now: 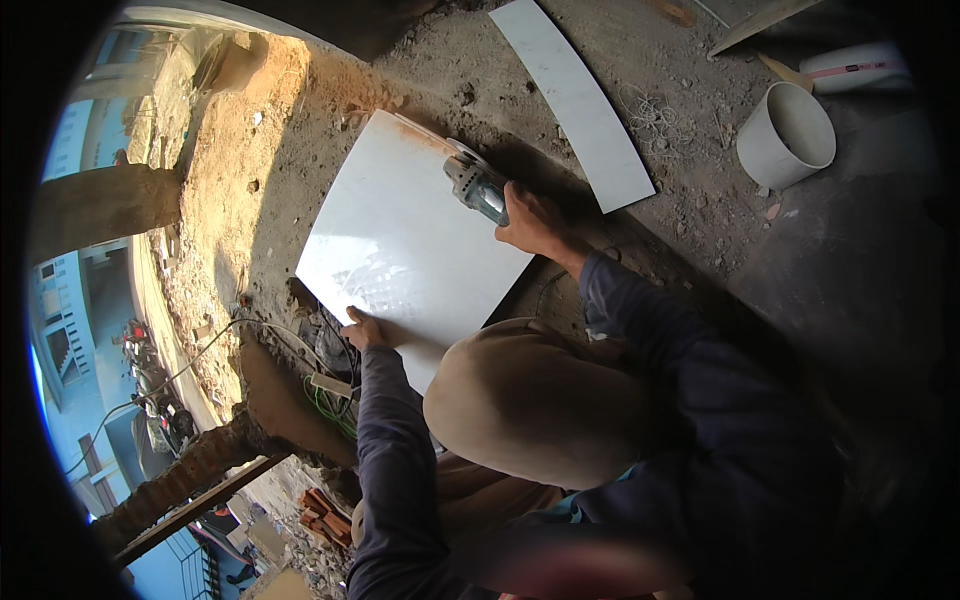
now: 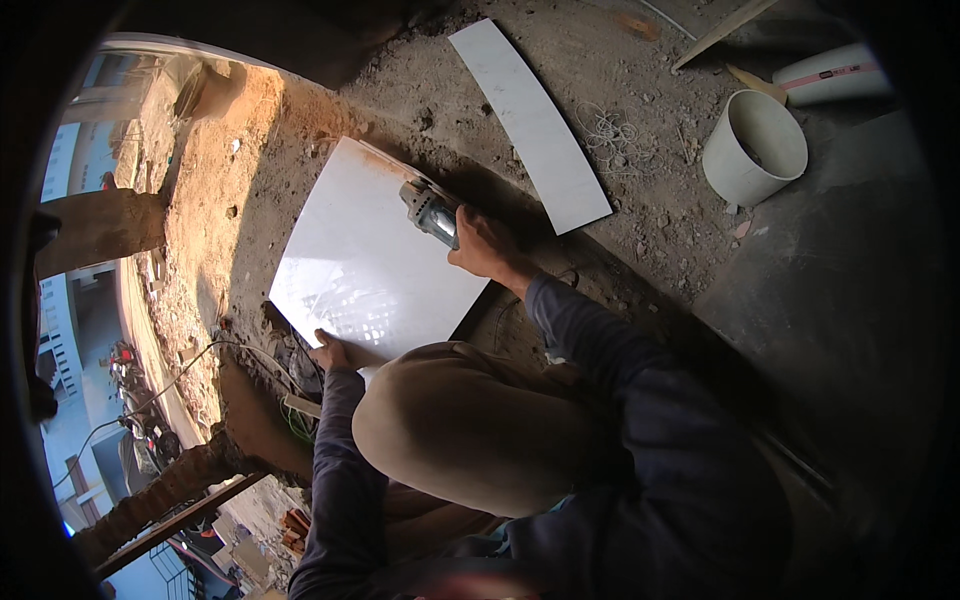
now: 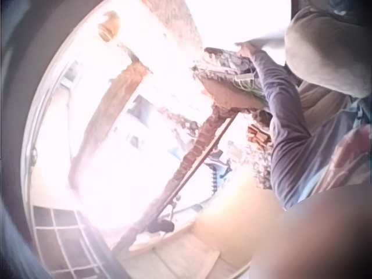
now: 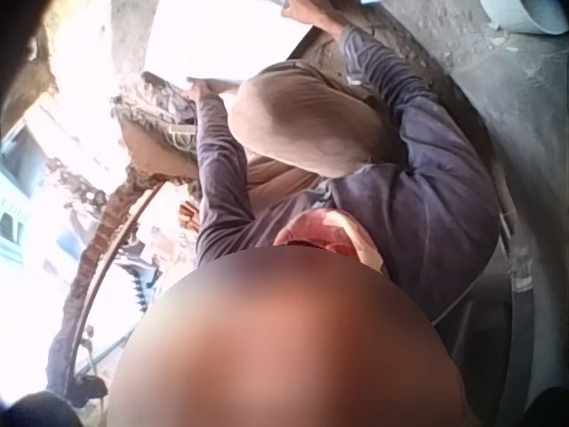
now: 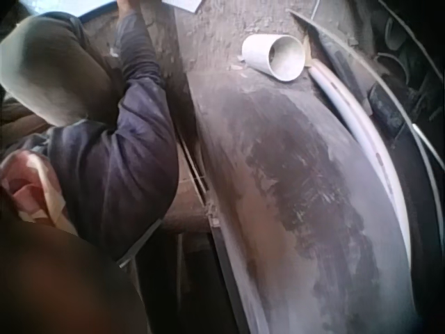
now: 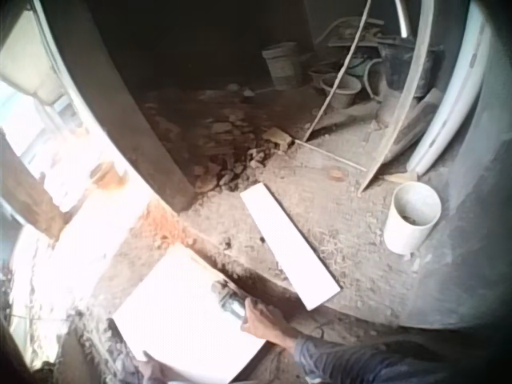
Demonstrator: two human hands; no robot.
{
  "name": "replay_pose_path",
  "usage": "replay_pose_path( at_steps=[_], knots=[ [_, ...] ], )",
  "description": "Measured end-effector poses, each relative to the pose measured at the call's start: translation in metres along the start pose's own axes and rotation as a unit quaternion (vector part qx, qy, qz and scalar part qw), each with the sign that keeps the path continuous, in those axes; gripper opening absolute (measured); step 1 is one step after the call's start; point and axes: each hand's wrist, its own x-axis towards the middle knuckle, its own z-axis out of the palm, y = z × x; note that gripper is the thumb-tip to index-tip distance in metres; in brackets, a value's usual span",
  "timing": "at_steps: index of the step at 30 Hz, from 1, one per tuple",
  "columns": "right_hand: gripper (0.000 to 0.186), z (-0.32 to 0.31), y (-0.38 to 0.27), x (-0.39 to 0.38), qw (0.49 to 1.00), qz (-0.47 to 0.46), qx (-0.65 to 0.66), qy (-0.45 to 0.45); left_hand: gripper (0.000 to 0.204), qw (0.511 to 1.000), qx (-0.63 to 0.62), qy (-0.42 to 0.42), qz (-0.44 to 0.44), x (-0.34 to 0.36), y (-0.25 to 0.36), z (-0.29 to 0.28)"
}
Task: The person positions a white ceramic tile on the ground and uses an angle grinder to cut along its edge. They hold the tile steady with one hand while guiding the grinder with the other, producing a straight cut.
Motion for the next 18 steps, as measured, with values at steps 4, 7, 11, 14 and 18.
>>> replay_pose_path(
  at_steps=[4,7,11,14,18],
  knots=[
    [0.077,0.005,-0.011,0.021,1.0,0.003,0.002,0.014,0.1,1.0,0.002,-0.005,-0.008,0.001,0.0,0.0],
    [0.076,0.01,-0.017,0.037,1.0,0.0,0.003,0.008,0.099,1.0,-0.004,0.008,-0.015,0.0,0.0,0.002],
    [0.074,0.016,-0.026,0.064,1.0,-0.017,0.001,0.006,0.099,1.0,-0.02,0.01,-0.004,-0.002,0.0,0.002],
    [0.076,0.02,-0.033,0.082,0.999,-0.031,0.012,0.019,0.097,1.0,-0.018,0.001,-0.002,-0.002,0.001,-0.001],
    [0.072,0.023,-0.043,0.105,1.0,-0.015,0.02,0.005,0.095,1.0,-0.022,0.019,0.008,-0.005,0.003,0.001]
  ],
)
